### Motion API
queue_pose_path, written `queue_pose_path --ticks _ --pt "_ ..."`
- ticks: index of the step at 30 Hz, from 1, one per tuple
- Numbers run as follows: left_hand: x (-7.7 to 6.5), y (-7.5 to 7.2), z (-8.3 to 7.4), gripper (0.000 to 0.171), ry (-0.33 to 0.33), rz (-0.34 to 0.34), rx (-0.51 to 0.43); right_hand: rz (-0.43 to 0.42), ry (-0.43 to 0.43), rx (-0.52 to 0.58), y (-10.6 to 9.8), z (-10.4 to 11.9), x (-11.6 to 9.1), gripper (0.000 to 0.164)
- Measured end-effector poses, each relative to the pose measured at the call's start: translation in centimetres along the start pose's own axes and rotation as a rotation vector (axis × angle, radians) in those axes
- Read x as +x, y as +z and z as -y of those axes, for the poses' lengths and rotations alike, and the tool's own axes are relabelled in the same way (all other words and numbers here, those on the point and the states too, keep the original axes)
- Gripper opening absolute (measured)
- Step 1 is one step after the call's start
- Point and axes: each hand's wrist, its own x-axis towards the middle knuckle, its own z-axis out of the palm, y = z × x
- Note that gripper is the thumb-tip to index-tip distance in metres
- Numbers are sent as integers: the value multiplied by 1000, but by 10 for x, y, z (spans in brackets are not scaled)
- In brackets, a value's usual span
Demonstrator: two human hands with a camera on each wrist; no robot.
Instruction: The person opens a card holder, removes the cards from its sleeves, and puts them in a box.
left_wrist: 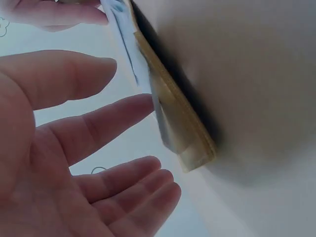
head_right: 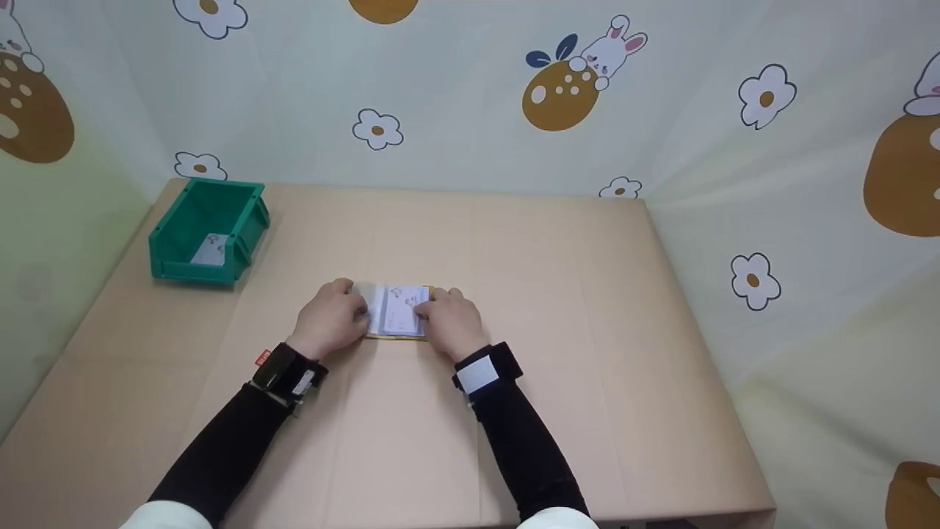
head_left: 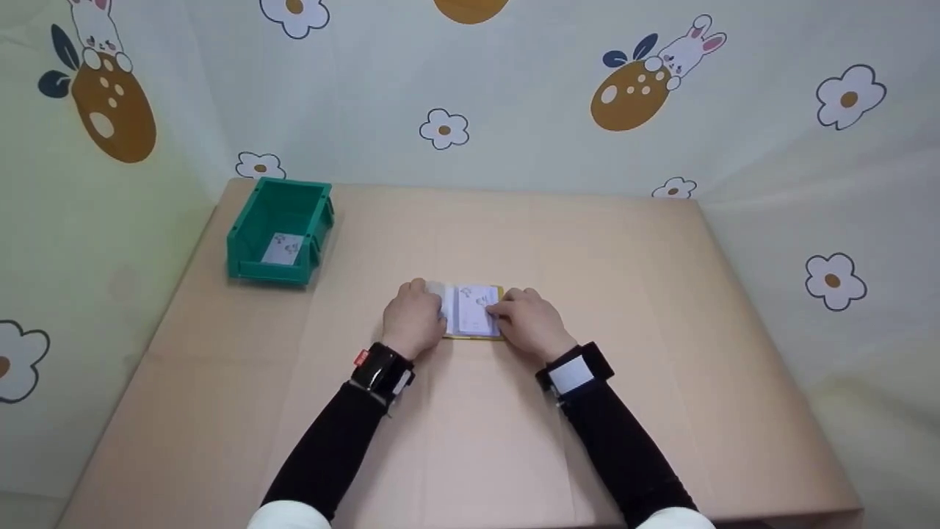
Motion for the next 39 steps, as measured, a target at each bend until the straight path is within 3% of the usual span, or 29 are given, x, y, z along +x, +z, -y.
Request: queue_pose_path --ticks 11,16,24,34,39 --pt "4 -1 -7 13 30 -10 24 8 4 10 -1 1 0 25" --pt "13 -1 -18 9 51 39 1 -14 -10 10 -1 0 0 25" --pt "24 7 -24 8 -57 165 11 -28 -12 10 0 0 0 26" --pt "28 11 -20 11 -84 176 -65 -32 -16 8 1 0 0 25" --pt "30 11 -21 14 -143 211 -134 -29 -18 17 -1 2 0 24"
